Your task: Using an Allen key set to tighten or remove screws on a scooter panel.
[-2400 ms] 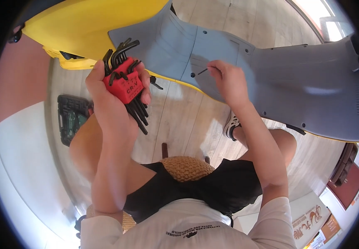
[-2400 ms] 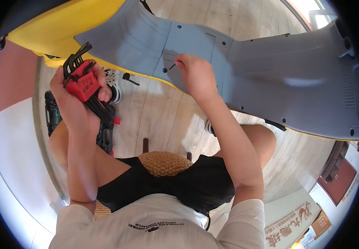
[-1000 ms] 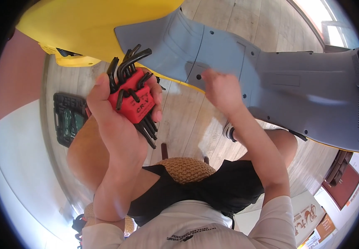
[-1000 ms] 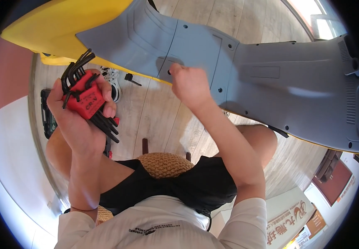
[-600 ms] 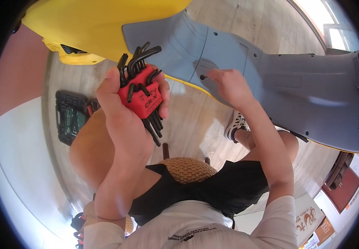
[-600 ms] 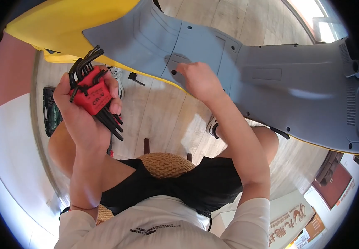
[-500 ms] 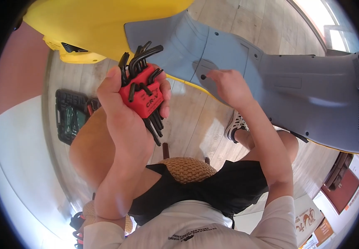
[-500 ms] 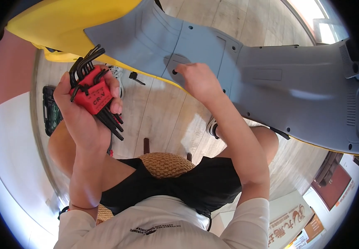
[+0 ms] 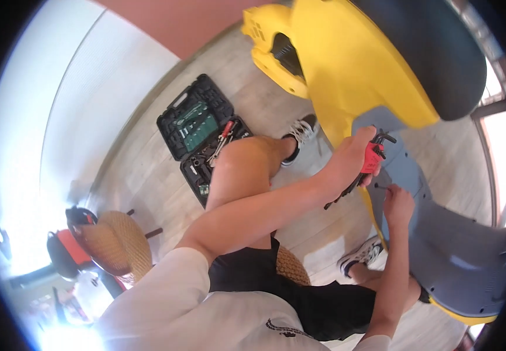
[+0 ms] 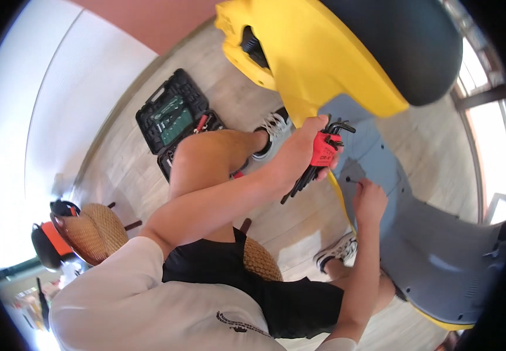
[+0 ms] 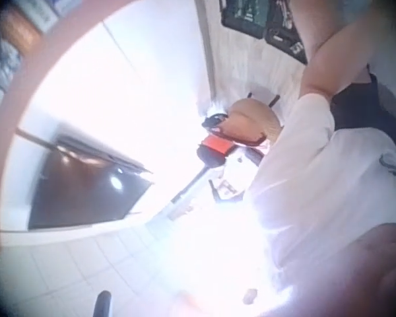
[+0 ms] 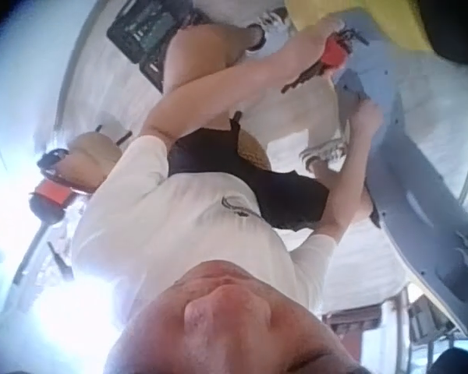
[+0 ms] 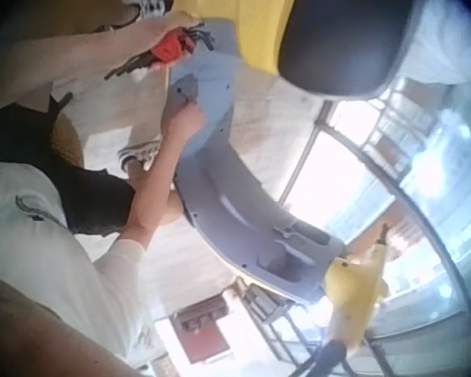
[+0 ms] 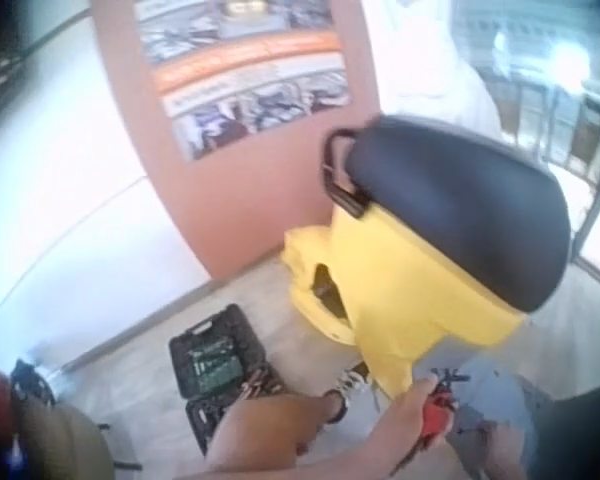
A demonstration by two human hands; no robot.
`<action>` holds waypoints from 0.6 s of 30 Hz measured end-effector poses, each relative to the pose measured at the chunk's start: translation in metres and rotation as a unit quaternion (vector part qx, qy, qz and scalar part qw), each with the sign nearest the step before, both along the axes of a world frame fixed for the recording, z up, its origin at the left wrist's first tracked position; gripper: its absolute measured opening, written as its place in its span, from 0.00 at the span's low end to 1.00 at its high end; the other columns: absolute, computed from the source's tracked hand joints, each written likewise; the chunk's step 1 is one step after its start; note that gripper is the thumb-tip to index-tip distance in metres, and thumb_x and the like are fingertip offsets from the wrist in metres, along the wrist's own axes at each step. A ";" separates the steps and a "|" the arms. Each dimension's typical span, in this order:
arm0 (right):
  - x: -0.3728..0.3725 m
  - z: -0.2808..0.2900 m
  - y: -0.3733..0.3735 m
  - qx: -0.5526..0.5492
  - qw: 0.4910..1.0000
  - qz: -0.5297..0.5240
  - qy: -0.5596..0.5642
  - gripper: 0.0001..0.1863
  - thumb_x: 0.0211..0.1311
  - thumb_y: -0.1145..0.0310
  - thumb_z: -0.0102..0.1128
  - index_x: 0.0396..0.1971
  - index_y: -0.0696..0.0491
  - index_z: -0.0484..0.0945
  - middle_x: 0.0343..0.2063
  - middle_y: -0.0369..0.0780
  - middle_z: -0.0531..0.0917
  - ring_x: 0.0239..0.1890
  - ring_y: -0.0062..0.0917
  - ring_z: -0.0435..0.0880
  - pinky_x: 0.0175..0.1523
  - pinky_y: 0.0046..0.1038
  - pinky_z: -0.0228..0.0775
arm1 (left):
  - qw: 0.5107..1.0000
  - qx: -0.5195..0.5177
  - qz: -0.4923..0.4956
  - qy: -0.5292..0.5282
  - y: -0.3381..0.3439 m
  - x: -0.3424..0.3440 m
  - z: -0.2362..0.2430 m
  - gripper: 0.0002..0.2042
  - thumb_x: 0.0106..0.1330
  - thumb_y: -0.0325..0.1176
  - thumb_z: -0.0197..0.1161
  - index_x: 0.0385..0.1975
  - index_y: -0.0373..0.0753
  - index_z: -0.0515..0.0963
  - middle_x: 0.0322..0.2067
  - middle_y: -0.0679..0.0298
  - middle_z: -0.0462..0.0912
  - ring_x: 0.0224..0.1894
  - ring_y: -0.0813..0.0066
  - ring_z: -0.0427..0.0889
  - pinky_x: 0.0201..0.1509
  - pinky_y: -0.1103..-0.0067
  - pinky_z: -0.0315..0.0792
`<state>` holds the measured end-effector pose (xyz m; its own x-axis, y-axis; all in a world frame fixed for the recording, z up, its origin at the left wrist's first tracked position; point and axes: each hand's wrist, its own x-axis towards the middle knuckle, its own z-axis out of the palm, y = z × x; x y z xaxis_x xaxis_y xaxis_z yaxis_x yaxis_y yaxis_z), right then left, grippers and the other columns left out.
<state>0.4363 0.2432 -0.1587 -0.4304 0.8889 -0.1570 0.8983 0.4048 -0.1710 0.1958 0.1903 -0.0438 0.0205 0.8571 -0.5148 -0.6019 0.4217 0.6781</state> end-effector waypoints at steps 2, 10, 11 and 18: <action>-0.003 0.003 -0.003 0.023 0.998 -0.050 -0.017 0.08 0.60 0.69 0.60 0.35 0.50 0.86 0.31 0.47 0.87 0.35 0.45 0.86 0.42 0.42 0.77 | 0.997 0.014 0.039 -0.060 -0.011 -0.015 0.023 0.28 0.72 0.58 0.41 0.33 0.35 0.75 0.22 0.60 0.77 0.18 0.72 0.73 0.24 0.76 0.69; 0.065 0.037 -0.008 0.099 0.937 -0.139 0.304 0.10 0.66 0.68 0.62 0.39 0.59 0.84 0.31 0.41 0.88 0.33 0.27 0.86 0.42 0.27 0.76 | 0.954 0.136 0.200 -0.177 -0.114 -0.135 0.084 0.26 0.72 0.59 0.42 0.39 0.38 0.71 0.29 0.55 0.80 0.22 0.65 0.76 0.26 0.70 0.71; 0.070 0.033 -0.012 0.074 0.915 -0.172 0.356 0.11 0.66 0.68 0.63 0.40 0.61 0.84 0.30 0.40 0.87 0.32 0.23 0.85 0.42 0.25 0.75 | 0.949 0.138 0.223 -0.175 -0.131 -0.159 0.078 0.26 0.72 0.58 0.42 0.39 0.38 0.72 0.30 0.54 0.81 0.22 0.65 0.77 0.27 0.70 0.73; 0.074 0.015 -0.058 0.045 0.948 -0.155 0.275 0.14 0.66 0.66 0.64 0.38 0.64 0.83 0.31 0.41 0.87 0.34 0.20 0.83 0.43 0.25 0.76 | 0.927 -0.134 0.209 0.282 -0.259 -0.304 -0.106 0.28 0.73 0.58 0.46 0.37 0.33 0.77 0.28 0.58 0.82 0.24 0.68 0.79 0.27 0.74 0.74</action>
<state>0.5103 0.1853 -0.1442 -0.1409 0.9851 0.0990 0.7610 0.1717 -0.6256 -0.1078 -0.0687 -0.1498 -0.6220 0.5683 -0.5386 -0.3329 0.4307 0.8389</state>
